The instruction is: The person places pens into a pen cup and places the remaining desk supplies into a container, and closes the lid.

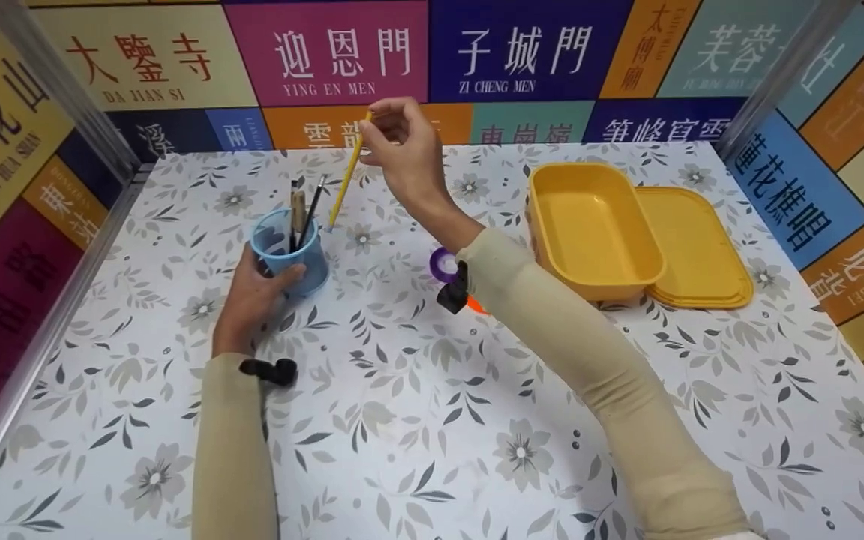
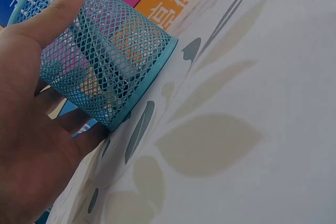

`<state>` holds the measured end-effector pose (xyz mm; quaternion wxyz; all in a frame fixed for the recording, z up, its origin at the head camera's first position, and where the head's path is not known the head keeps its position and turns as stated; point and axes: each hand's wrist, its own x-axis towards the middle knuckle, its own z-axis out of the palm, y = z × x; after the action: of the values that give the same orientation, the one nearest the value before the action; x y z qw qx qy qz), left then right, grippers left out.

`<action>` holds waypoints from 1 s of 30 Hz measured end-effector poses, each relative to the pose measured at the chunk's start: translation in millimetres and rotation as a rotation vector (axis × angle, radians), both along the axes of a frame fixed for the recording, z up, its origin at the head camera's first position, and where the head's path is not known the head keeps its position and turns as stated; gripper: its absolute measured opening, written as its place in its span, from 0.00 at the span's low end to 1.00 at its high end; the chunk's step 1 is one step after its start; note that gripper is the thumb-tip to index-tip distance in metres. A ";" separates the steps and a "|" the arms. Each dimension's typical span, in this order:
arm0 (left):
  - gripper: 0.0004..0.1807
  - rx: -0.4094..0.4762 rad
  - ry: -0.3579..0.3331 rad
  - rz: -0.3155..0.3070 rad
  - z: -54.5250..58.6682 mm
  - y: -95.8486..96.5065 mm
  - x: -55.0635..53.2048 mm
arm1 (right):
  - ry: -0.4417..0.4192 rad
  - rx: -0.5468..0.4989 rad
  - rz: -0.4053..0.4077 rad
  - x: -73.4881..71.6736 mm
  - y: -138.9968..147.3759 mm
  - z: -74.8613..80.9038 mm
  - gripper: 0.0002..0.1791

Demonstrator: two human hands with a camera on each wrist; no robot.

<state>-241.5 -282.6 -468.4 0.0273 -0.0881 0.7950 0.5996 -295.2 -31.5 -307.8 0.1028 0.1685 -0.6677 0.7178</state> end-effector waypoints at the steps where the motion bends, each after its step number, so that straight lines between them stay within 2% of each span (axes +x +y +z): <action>1: 0.54 0.000 -0.007 0.001 0.1 0.3 0.4 | 0.001 0.007 -0.001 0.2 -2.2 -0.6 0.13; 7: 0.54 0.014 -0.025 0.013 2.1 1.0 0.3 | 0.025 0.026 -0.001 1.1 -12.9 -1.1 0.12; 14: 0.54 0.000 0.070 -0.032 -3.9 -2.5 -0.5 | 0.034 0.063 0.016 2.8 -29.3 -5.4 0.14; 17: 0.54 -0.003 0.068 -0.023 -4.1 -2.5 -0.5 | 0.031 0.112 0.020 4.0 -36.4 -9.5 0.14; 30: 0.52 -0.016 0.023 -0.003 0.0 -0.4 -3.1 | 0.029 0.221 0.062 3.1 -52.3 -45.9 0.14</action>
<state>-244.6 -283.0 -468.4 0.0184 -0.0801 0.8002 0.5940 -292.1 -83.8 -353.7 0.0711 0.2097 -0.7356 0.6402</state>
